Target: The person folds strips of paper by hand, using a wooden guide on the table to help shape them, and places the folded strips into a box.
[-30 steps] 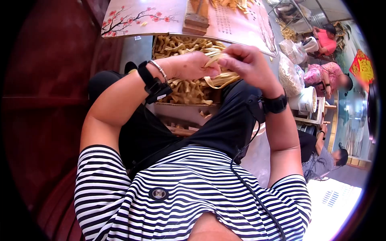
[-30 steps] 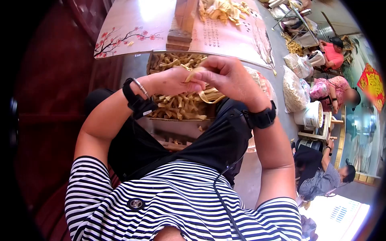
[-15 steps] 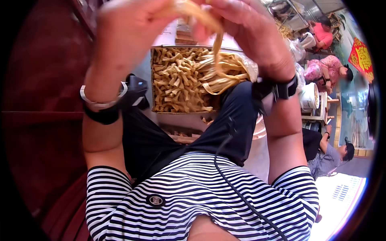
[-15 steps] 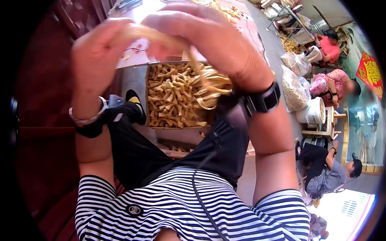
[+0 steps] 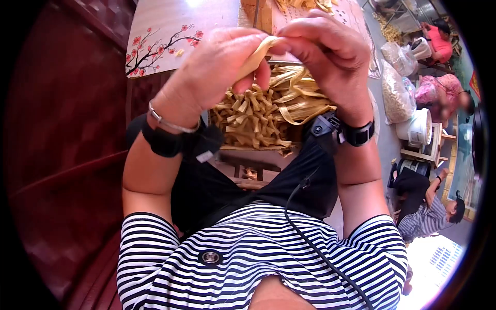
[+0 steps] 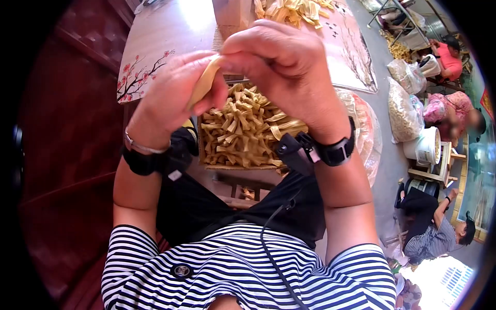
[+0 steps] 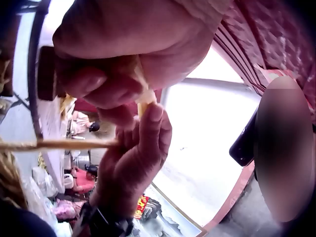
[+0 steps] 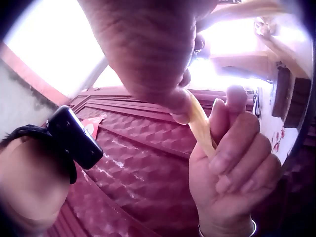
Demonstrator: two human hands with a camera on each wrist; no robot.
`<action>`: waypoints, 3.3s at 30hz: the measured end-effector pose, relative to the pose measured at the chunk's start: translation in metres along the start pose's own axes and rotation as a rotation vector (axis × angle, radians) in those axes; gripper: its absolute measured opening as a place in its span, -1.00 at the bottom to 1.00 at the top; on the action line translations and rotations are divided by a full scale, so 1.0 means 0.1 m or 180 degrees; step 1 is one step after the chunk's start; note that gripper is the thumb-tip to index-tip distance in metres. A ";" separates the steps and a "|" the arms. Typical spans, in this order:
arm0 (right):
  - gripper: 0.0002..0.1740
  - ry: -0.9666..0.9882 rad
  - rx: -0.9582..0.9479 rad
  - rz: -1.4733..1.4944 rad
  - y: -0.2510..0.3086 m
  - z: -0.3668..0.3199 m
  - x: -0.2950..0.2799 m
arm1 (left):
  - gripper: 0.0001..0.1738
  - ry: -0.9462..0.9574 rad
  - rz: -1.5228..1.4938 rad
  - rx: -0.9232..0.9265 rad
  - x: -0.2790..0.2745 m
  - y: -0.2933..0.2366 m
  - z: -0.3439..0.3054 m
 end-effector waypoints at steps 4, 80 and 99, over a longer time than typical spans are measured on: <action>-0.91 0.0092 0.0415 0.0611 -0.23 -0.14 0.09 | -0.76 -0.0002 -0.0994 -0.1115 0.24 0.31 -0.06; -0.85 -0.0863 -0.0486 -0.0048 -0.10 -0.50 0.28 | -0.79 -0.1256 -0.0124 0.0255 -0.22 0.31 -0.13; -0.90 0.0666 0.4928 0.4005 -0.50 -1.13 0.93 | -0.71 -0.1043 0.2531 0.3129 0.18 -0.41 -0.29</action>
Point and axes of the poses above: each hand's wrist, its own z-axis towards the middle knuckle, its own x-axis out of the palm, y = z × x, the point moved 8 cm from there along z, towards the middle knuckle, and after that the axes turned 10 degrees about -y, right-handed, at the moved point
